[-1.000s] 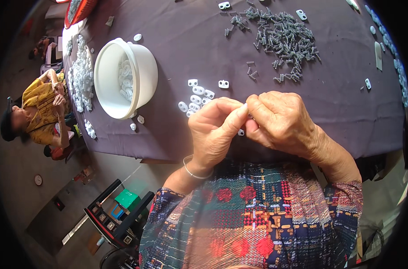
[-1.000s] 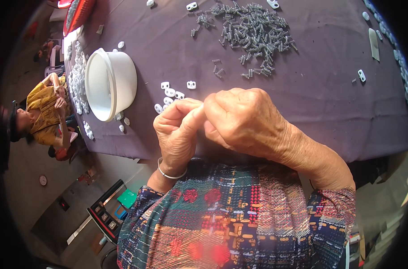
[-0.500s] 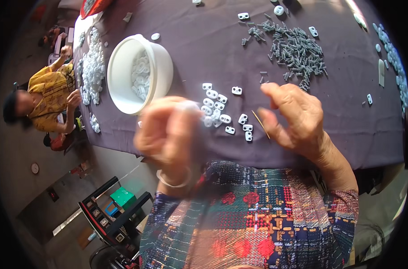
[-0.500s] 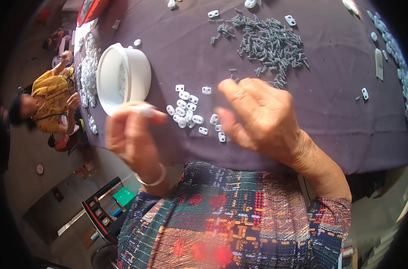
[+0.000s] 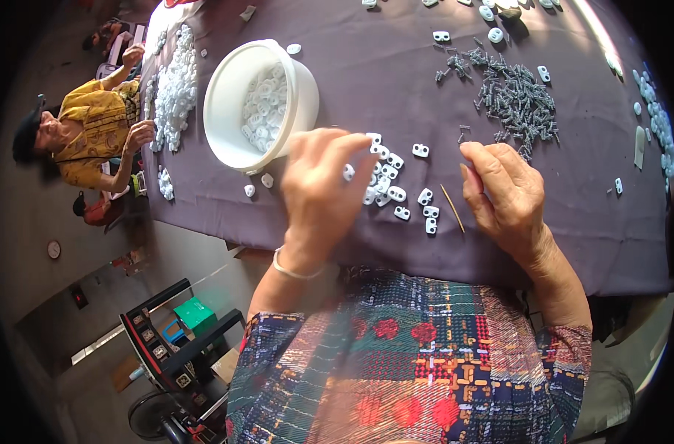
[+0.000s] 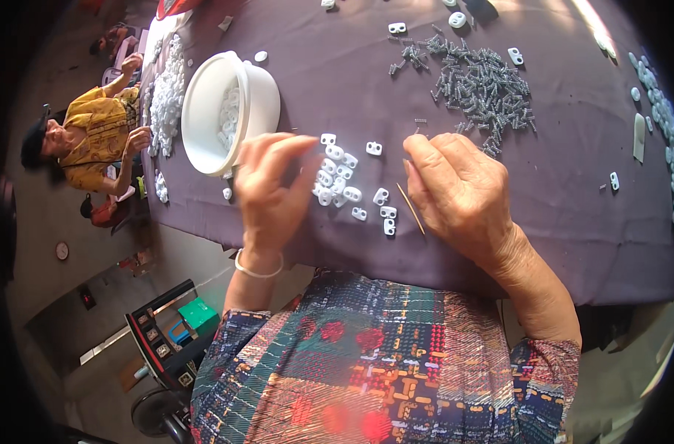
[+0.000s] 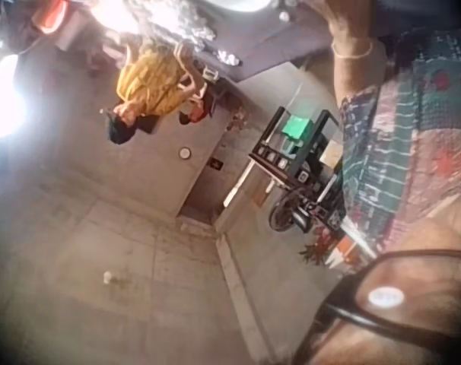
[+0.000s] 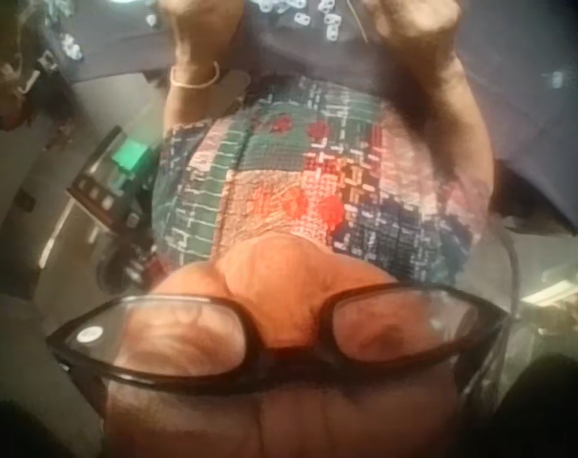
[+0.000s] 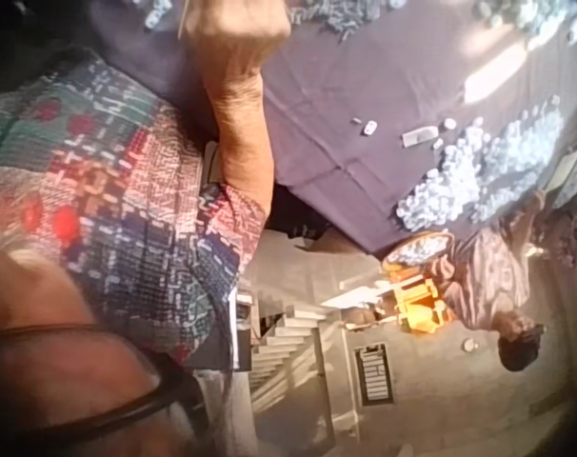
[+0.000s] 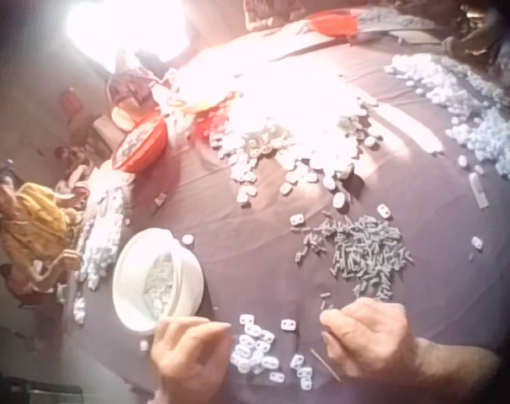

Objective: The person assembles plastic cord locks by inserting springs into plastic pieces by hand and with a small wooden stick, then drops the assembled pieces into a plastic bucket.

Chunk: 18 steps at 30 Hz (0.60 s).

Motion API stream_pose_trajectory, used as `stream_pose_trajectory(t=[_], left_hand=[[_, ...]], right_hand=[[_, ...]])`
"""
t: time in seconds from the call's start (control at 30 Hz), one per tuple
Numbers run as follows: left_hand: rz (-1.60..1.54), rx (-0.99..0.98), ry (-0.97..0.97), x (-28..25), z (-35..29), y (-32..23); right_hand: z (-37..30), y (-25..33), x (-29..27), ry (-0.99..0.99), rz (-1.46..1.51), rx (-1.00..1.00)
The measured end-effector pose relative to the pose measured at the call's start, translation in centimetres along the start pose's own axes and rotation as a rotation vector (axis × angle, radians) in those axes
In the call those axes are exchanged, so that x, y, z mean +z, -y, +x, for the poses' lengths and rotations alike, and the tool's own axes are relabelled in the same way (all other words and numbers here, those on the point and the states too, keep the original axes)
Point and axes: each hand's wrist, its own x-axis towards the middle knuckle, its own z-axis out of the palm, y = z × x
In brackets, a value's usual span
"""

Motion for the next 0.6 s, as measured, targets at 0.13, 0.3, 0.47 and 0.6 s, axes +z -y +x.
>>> stream_pose_trajectory(t=[0.13,0.3,0.47,0.6], left_hand=[[-0.201,-0.07,0.214,2.9,1.3,-0.2],[-0.184,0.025,0.243,3.6,2.6,-0.7],[-0.265,0.063,0.266,3.7,2.6,-0.4],[-1.011,-0.666,0.258,2.5,2.2,-2.9]], right_hand=[[0.1,0.0,-0.1,0.001,-0.01,0.006],[0.1,-0.3,0.1,-0.016,-0.015,0.008],[0.1,0.0,0.2,-0.033,0.014,0.009],[0.2,0.5,-0.3,-0.039,0.2,0.173]])
